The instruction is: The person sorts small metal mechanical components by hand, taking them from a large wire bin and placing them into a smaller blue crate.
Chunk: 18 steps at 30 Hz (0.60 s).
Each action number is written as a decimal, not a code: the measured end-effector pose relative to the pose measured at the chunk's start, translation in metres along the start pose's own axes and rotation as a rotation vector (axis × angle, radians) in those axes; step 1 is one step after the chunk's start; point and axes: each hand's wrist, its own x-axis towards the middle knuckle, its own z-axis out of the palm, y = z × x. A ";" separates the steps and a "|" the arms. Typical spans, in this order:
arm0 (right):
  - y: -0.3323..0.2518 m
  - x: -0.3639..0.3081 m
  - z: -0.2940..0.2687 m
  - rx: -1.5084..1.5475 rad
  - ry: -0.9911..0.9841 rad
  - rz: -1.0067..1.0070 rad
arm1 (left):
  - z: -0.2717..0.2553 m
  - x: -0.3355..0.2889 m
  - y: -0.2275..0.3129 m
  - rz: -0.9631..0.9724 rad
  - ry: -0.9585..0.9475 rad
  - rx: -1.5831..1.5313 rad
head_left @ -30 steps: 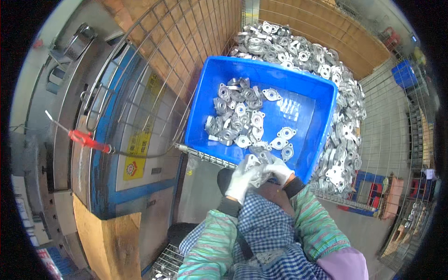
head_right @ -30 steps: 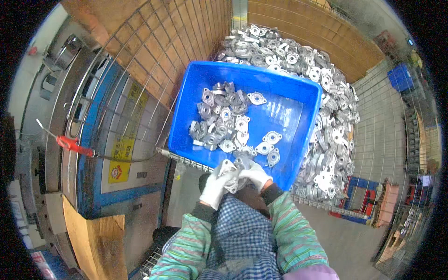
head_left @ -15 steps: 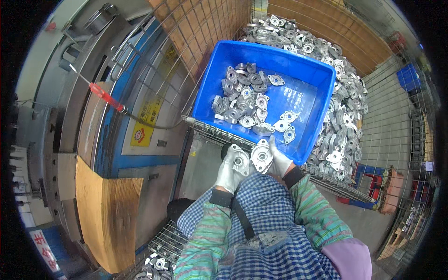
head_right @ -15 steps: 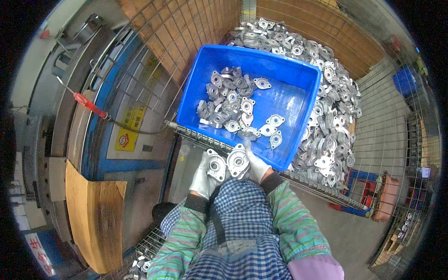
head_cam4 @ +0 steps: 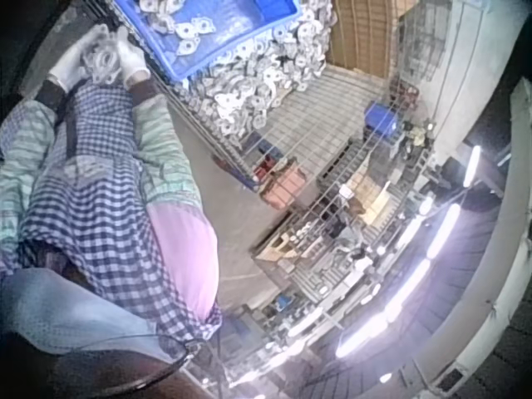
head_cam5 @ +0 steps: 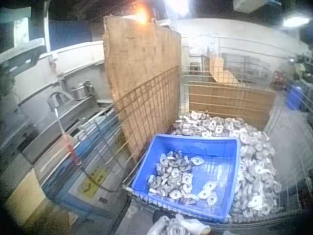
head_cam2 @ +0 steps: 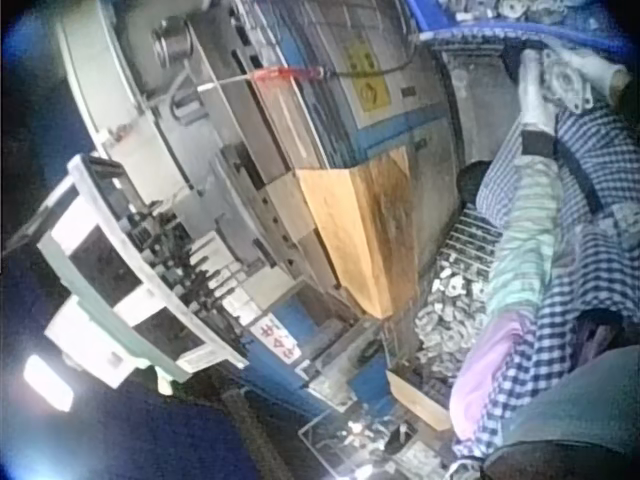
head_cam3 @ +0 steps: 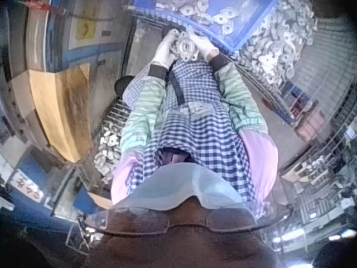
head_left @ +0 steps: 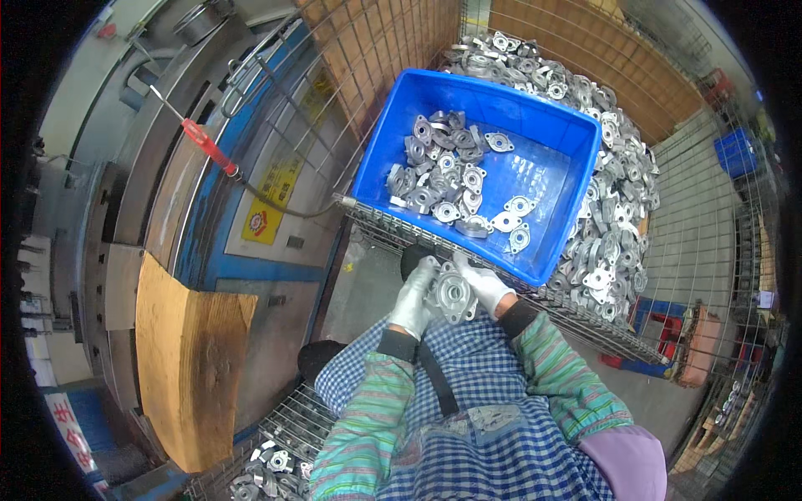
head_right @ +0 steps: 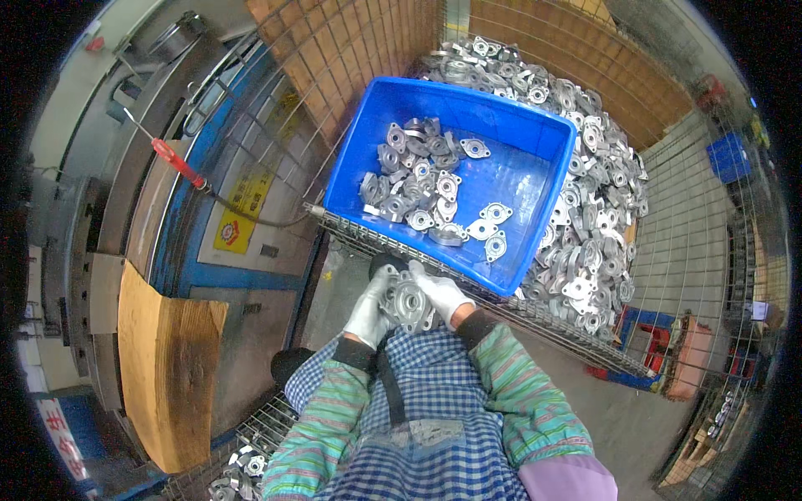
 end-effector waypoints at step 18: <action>0.042 0.018 -0.007 0.885 -0.089 0.124 | -0.027 -0.026 -0.002 0.213 0.050 -0.017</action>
